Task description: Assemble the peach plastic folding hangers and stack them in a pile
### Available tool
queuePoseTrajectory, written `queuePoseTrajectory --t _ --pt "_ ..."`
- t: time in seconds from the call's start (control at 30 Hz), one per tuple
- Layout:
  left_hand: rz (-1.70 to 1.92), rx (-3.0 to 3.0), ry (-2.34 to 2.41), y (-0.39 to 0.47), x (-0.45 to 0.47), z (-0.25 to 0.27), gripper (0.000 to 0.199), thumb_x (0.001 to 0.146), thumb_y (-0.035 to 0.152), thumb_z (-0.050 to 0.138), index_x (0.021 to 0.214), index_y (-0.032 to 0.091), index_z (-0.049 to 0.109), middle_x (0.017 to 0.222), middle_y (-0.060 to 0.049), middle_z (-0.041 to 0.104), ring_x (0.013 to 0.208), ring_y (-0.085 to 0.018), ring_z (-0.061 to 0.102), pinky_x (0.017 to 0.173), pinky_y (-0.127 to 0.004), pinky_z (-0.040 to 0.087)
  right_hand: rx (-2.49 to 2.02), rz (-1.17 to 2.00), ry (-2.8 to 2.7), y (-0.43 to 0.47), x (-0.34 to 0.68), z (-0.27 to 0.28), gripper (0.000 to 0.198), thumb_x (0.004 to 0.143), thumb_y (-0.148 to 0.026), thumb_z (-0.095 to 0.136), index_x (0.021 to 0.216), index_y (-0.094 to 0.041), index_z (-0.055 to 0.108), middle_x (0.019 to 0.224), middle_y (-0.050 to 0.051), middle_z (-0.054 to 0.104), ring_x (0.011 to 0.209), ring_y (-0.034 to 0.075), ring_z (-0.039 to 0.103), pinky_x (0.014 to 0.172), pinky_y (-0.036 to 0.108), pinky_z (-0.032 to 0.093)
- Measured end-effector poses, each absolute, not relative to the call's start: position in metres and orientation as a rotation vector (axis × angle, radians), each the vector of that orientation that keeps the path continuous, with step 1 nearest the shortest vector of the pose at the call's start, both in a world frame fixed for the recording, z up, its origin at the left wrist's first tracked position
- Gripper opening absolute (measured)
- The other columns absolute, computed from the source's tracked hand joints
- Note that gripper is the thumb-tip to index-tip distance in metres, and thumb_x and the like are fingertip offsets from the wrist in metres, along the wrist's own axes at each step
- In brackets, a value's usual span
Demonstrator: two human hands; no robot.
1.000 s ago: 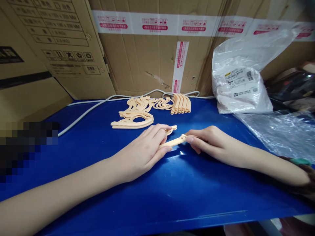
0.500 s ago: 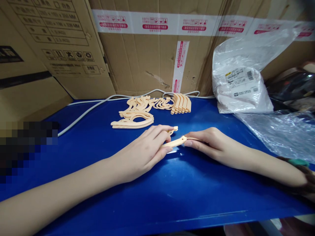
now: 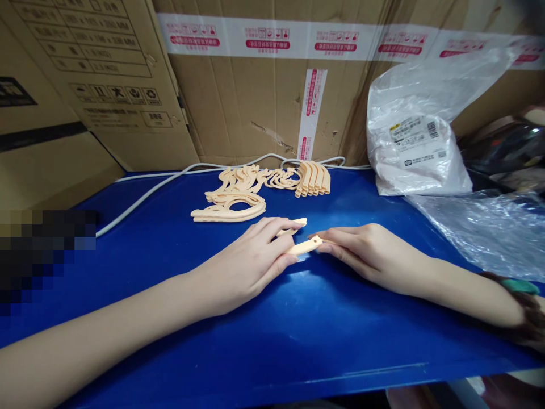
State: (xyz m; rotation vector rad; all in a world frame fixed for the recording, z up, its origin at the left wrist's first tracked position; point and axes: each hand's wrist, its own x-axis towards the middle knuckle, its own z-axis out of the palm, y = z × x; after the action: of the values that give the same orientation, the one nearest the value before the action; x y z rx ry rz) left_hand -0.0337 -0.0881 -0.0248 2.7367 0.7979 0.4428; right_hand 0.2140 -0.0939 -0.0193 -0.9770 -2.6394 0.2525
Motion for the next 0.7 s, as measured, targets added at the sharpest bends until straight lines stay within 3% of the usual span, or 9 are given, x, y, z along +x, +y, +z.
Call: queuePoseTrajectory --t 0.7 --pt "0.425 2.747 0.783 -0.0878 -0.0332 -0.0248 0.030 0.103 0.029 0.029 0.105 0.016 0.057 0.143 -0.010 0.041 0.136 -0.018 0.031 0.115 -0.036 0.026 -0.858 -0.282 -2.691 -0.0955 0.2154 -0.0243 0.034 0.104 -0.030 0.032 0.102 -0.011 0.061 0.081 0.005 0.068 0.064 0.015 0.066 0.054 0.027 0.043"
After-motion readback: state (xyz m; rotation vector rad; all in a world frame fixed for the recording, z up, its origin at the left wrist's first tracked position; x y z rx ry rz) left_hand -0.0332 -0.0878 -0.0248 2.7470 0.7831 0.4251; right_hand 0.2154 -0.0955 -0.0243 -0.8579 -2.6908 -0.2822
